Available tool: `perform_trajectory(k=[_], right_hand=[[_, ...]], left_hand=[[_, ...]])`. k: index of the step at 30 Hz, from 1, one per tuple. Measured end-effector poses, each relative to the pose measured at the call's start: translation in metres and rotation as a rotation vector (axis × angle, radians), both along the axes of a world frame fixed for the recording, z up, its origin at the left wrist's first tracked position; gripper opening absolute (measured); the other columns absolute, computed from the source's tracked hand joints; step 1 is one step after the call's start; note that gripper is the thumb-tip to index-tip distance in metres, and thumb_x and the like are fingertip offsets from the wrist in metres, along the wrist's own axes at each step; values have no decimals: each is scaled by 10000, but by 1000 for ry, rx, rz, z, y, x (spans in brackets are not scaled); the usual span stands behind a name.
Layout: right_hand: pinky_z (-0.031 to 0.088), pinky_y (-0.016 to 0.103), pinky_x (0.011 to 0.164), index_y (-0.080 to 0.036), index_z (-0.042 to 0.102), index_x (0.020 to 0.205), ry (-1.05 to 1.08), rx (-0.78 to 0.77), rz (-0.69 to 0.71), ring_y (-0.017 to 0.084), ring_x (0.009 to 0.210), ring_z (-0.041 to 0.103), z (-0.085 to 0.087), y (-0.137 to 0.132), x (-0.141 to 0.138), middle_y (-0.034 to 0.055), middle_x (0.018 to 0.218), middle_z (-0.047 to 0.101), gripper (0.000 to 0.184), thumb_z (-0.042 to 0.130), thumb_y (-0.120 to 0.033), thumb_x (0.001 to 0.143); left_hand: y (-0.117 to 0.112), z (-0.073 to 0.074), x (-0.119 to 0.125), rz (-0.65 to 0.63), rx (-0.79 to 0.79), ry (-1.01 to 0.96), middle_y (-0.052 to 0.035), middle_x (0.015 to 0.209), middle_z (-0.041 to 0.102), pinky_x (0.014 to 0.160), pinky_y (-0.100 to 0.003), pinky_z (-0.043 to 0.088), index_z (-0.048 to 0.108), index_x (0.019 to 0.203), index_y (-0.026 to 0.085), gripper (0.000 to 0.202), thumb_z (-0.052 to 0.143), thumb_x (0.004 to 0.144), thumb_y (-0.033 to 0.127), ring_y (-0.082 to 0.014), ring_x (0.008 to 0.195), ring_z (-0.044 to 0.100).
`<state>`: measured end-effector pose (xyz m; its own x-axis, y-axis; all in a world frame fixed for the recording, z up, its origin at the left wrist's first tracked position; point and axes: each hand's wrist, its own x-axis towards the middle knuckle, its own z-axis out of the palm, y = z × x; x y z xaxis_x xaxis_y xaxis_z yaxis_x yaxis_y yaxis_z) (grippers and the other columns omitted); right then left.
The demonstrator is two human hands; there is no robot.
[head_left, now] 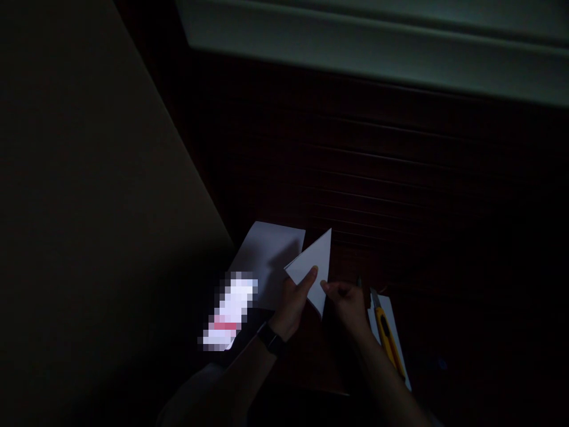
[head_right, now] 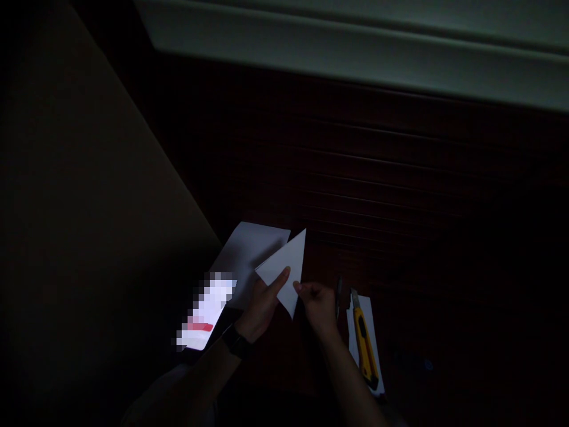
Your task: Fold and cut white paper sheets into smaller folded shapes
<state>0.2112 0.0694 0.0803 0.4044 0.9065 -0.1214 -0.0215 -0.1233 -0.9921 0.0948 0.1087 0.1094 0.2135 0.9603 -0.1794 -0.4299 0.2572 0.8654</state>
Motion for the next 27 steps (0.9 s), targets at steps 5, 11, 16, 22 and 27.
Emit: perform_trajectory(k=[5, 11, 16, 22, 27], right_hand=[[417, 250, 535, -143, 695, 681, -28, 4, 42, 160, 559, 568, -1, 0, -1, 44, 632, 668, 309, 676, -452, 674], [399, 244, 509, -135, 690, 676, -83, -30, 49, 151, 538, 548, 1, 0, 1, 45, 614, 657, 327, 650, -459, 700], [395, 242, 513, -134, 685, 689, -29, -24, 44, 144, 535, 542, -5, 1, 1, 35, 617, 651, 322, 666, -456, 684], [386, 236, 531, -135, 666, 655, -16, -29, 91, 129, 540, 524, -7, -2, -5, 21, 612, 636, 302, 670, -435, 694], [376, 234, 529, -130, 677, 686, 66, -7, 120, 123, 538, 511, -7, 0, -3, 21, 613, 629, 295, 669, -425, 700]], left_hand=[[0, -2, 0, -3, 33, 2, -113, 1093, 635, 856, -353, 453, 600, 1074, 146, 406, 654, 733, 359, -239, 981, 595], [0, -5, -2, -31, 42, 6, -112, 1095, 633, 814, -345, 474, 592, 1076, 152, 394, 654, 738, 344, -239, 961, 605], [0, -11, -2, -27, 5, 27, -114, 1052, 653, 805, -352, 479, 617, 1040, 144, 399, 688, 700, 342, -240, 924, 622], [3, -12, -5, 17, -1, 5, -121, 1127, 623, 890, -354, 447, 600, 1074, 146, 405, 678, 718, 323, -233, 1026, 588], [-1, -11, -2, -61, -27, -54, -138, 1130, 617, 858, -380, 473, 571, 1105, 140, 412, 657, 744, 321, -260, 995, 608]])
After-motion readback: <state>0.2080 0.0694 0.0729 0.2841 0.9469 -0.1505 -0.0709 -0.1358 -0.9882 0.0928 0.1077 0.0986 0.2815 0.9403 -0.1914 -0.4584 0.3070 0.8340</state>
